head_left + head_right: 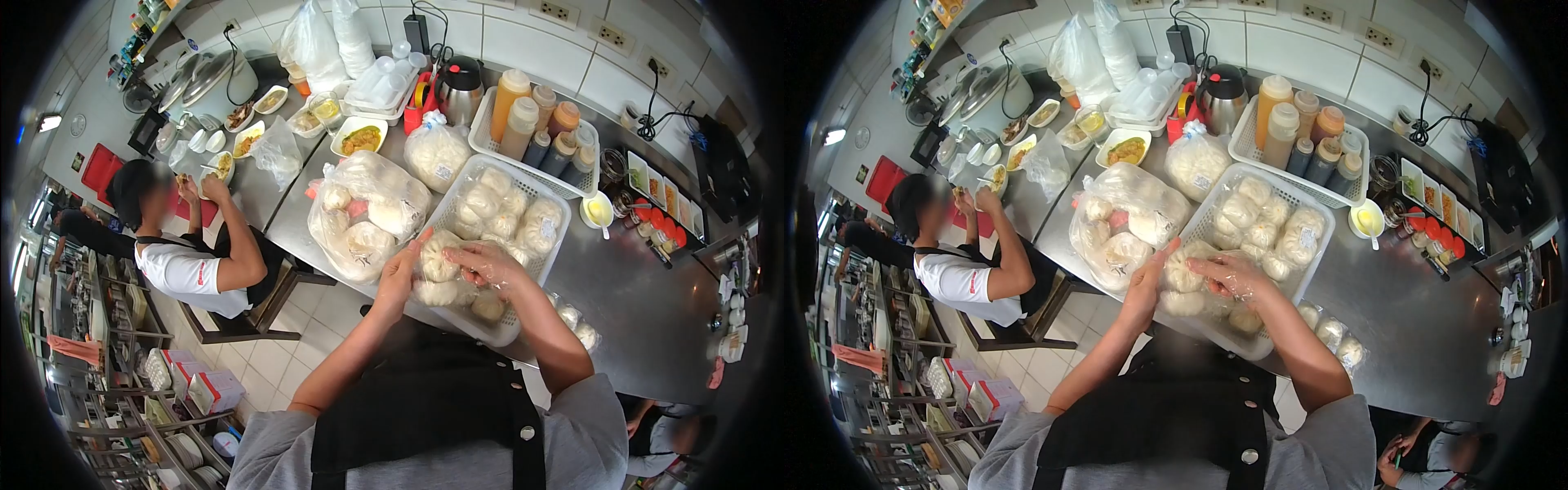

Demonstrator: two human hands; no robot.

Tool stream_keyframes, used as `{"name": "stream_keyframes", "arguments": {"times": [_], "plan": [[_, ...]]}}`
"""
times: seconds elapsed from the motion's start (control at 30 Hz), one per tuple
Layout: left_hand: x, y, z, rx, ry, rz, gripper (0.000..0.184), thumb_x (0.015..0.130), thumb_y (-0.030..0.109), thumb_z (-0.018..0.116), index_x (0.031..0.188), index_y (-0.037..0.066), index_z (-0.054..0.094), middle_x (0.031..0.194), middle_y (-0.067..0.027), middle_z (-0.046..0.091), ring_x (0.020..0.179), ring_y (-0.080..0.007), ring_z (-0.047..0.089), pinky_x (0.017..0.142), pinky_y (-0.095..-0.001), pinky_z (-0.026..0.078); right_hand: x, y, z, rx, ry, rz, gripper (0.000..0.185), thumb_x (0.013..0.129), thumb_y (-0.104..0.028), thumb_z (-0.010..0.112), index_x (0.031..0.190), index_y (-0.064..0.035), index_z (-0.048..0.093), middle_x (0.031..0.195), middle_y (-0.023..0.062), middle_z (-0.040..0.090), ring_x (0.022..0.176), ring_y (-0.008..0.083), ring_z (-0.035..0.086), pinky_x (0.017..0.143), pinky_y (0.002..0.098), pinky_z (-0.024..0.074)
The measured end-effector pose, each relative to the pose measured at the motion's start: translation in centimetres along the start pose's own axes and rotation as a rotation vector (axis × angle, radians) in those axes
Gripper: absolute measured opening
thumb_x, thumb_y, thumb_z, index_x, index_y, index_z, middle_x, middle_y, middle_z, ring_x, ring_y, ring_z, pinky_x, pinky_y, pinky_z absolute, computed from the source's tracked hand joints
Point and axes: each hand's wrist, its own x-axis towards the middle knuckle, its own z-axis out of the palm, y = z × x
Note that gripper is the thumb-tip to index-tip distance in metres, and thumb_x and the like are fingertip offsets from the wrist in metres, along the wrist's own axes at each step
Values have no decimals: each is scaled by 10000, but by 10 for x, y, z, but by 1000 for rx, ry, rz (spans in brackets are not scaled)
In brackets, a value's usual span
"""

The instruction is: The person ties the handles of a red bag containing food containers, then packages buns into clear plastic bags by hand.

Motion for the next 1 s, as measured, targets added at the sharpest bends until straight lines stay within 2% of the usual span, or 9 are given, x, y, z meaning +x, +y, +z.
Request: {"name": "stream_keyframes", "arguments": {"times": [0.27, 0.37, 0.47, 0.53, 0.57, 0.67, 0.73, 0.83, 1.0], "plan": [[4, -10, -8, -126, 129, -26, 521, 1073, 344, 293, 1472, 16, 364, 1411, -109, 489, 1245, -182, 499, 1040, -324, 406, -10, -15, -2, -103, 80, -73, 376, 845, -427, 734, 762, -72, 642, 585, -28, 522, 483, 47, 433, 456, 215, 332], [7, -17, -25, -196, 170, -113, 549, 1072, 372, 262, 1493, 24, 315, 1419, -128, 480, 1274, -216, 487, 1053, -345, 405, -9, -9, -17, -82, 122, -255, 365, 855, -406, 733, 760, -66, 642, 587, -26, 531, 501, 46, 452, 475, 205, 350], [-4, -2, -19, -265, 67, -185, 591, 1062, 423, 245, 1497, 24, 283, 1458, -172, 431, 1309, -279, 466, 1094, -403, 379, -8, -9, -23, -96, 111, -275, 358, 864, -403, 727, 767, -68, 645, 604, -21, 551, 521, 47, 475, 500, 201, 372], [-6, 7, -19, -438, -233, -325, 630, 1050, 468, 242, 1491, 20, 275, 1458, -182, 431, 1327, -290, 453, 1104, -417, 368, -6, -11, -20, -85, 113, -188, 364, 868, -415, 720, 787, -68, 647, 621, -17, 565, 539, 48, 490, 514, 205, 383], [-7, 5, -21, -438, -232, -322, 630, 1050, 468, 242, 1491, 20, 275, 1458, -182, 431, 1327, -290, 453, 1104, -417, 368, -5, -11, -21, -86, 111, -190, 364, 868, -415, 720, 787, -68, 647, 621, -17, 565, 539, 48, 490, 514, 205, 383], [-11, 1, -26, -515, -272, -351, 618, 1043, 460, 314, 1469, 12, 302, 1425, -167, 472, 1286, -292, 496, 1084, -440, 394, -3, -10, -24, -78, 141, -158, 374, 878, -425, 706, 825, -60, 648, 643, -9, 580, 544, 54, 494, 510, 214, 387], [-14, 3, -27, -359, -324, -280, 622, 1026, 446, 392, 1460, 5, 319, 1412, -162, 487, 1286, -303, 498, 1089, -463, 387, -6, -13, -26, 32, 114, -130, 391, 883, -430, 697, 854, -44, 644, 658, 3, 594, 552, 59, 503, 513, 218, 394], [-13, 5, -33, -285, -280, -323, 619, 1011, 431, 445, 1448, 5, 344, 1407, -156, 493, 1281, -314, 501, 1076, -479, 400, -1, -7, -31, 32, 66, -104, 388, 889, -422, 691, 859, -38, 643, 677, 17, 609, 549, 64, 506, 508, 223, 395], [-12, 2, -26, -335, -156, -235, 571, 1013, 377, 459, 1433, 1, 373, 1377, -144, 523, 1222, -266, 550, 1031, -424, 444, -3, -3, -35, 112, -13, -105, 333, 921, -360, 659, 959, -31, 622, 699, 29, 626, 583, 75, 559, 523, 227, 431]]}}
